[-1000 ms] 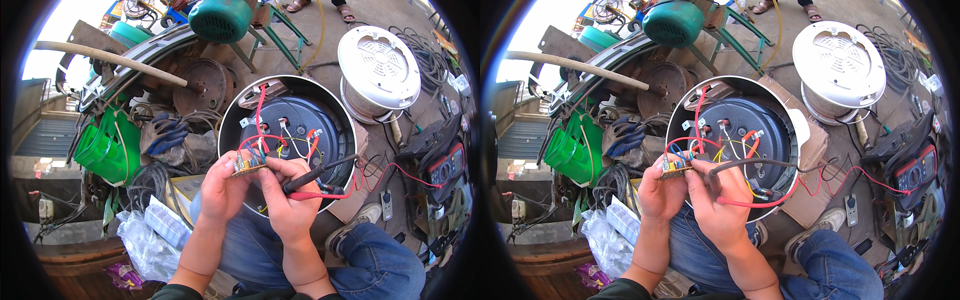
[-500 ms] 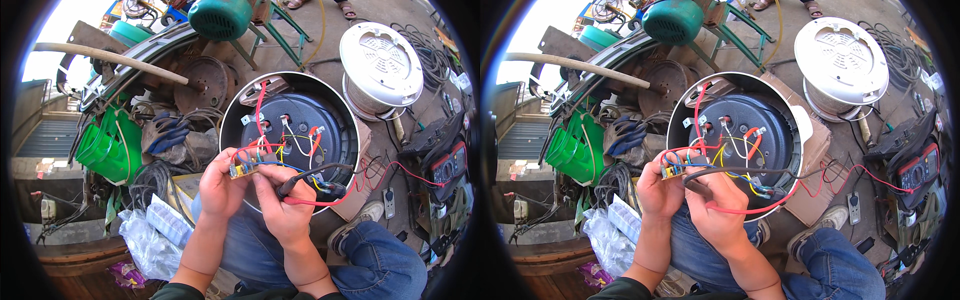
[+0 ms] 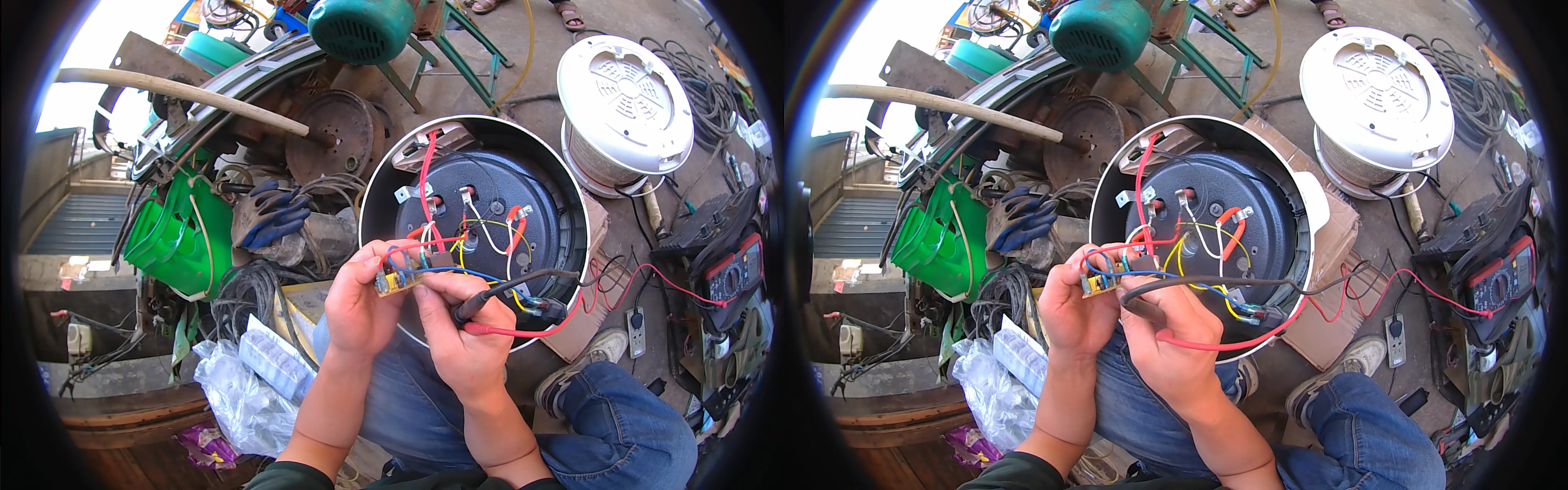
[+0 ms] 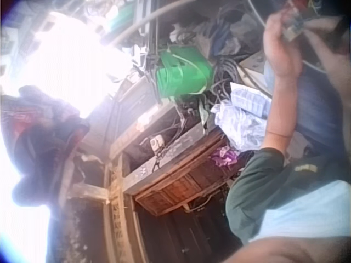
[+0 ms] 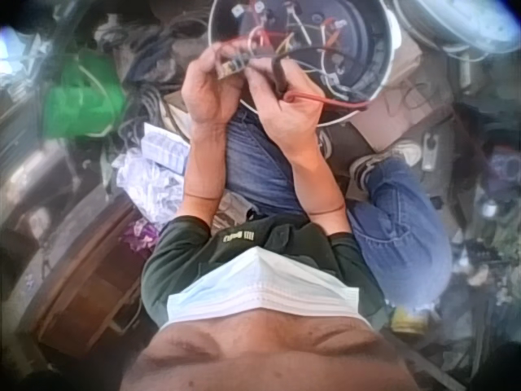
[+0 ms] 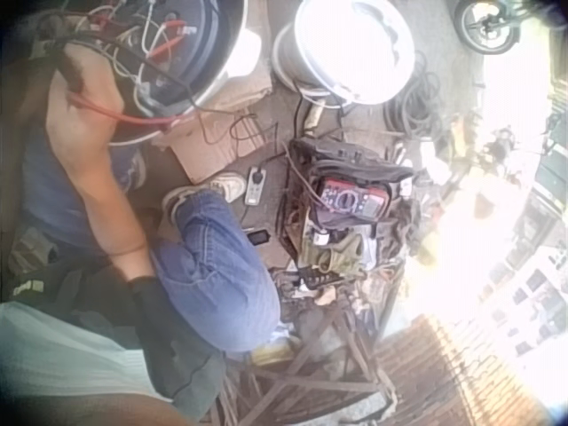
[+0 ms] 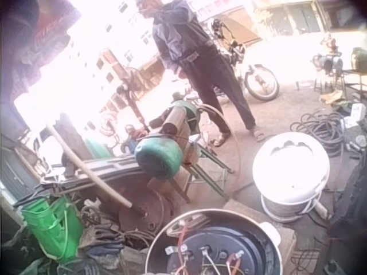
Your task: The person holds a small circuit board and uses a multimeter to test various points on the board. They move the probes between different components and wires while seated on the floor in a cluttered workshop.
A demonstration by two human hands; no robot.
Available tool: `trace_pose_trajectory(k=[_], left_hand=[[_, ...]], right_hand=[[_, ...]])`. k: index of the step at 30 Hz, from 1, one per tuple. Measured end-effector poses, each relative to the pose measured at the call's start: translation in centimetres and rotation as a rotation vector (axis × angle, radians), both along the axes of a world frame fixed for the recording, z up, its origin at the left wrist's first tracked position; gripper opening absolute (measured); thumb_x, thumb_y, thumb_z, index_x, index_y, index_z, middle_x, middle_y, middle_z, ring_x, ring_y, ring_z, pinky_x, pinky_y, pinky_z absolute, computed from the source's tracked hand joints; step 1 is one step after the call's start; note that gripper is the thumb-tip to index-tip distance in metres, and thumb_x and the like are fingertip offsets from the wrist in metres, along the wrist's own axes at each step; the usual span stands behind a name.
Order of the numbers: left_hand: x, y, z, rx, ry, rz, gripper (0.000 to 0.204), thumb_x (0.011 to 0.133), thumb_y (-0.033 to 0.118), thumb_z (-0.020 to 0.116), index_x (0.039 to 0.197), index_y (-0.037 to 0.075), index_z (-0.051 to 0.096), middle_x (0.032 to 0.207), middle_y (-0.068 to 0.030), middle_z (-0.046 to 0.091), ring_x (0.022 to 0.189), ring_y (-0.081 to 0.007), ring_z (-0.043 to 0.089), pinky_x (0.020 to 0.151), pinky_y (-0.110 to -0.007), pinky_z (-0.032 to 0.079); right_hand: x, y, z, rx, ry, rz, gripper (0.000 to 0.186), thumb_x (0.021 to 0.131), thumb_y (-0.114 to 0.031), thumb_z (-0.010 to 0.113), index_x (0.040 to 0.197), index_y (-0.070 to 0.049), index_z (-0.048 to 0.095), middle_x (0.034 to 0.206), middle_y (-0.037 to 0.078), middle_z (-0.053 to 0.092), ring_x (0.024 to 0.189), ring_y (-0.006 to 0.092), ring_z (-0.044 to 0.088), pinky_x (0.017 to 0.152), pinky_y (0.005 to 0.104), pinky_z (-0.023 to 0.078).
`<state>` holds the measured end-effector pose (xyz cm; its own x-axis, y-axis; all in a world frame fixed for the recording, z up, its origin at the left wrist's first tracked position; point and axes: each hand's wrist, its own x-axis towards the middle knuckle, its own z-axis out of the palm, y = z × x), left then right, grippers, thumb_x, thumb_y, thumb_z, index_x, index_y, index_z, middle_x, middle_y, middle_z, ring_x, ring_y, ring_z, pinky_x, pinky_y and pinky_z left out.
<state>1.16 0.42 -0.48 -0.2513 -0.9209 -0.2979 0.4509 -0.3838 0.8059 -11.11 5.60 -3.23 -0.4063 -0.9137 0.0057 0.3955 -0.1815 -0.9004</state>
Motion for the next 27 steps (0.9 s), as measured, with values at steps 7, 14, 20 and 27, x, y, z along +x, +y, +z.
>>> trace_pose_trajectory(k=[7,14,20,27], left_hand=[[-0.1,0.0,0.2,-0.012,-0.081,-0.024,0.035,0.094,0.013,0.044,0.118,-0.009,0.058,0.119,-0.0186,0.065,0.109,-0.0246,0.063,0.099,-0.039,0.048],[0.0,0.3,1.1,-0.285,-0.584,-0.122,0.021,0.100,0.005,0.051,0.115,-0.005,0.061,0.108,-0.0076,0.068,0.095,-0.0094,0.061,0.086,-0.024,0.048],[0.5,0.7,1.5,-0.172,-0.542,-0.134,0.018,0.097,0.001,0.054,0.113,-0.005,0.061,0.104,-0.0074,0.068,0.093,-0.0093,0.063,0.080,-0.023,0.050],[0.4,0.6,1.3,-0.037,-0.475,-0.069,0.013,0.093,0.003,0.063,0.104,-0.003,0.061,0.097,-0.0076,0.068,0.083,-0.0086,0.063,0.073,-0.023,0.051]], right_hand=[[0.1,-0.1,-0.5,0.024,0.030,-0.023,0.012,0.090,0.005,0.069,0.102,0.004,0.068,0.086,0.006,0.070,0.071,0.0057,0.060,0.065,0.0194,0.047],[-0.5,-0.5,-1.0,0.045,0.116,-0.024,0.013,0.092,0.004,0.067,0.105,0.003,0.070,0.090,0.006,0.071,0.077,0.0077,0.064,0.069,0.0213,0.050],[-1.1,-1.0,-0.8,0.055,0.236,-0.033,0.015,0.089,0.006,0.067,0.103,0.001,0.072,0.088,0.007,0.070,0.073,0.0078,0.062,0.066,0.0218,0.048],[-0.7,-1.0,-1.2,0.052,0.264,-0.013,0.019,0.086,0.006,0.067,0.104,0.000,0.073,0.077,0.003,0.062,0.061,0.0076,0.053,0.056,0.0223,0.041]])
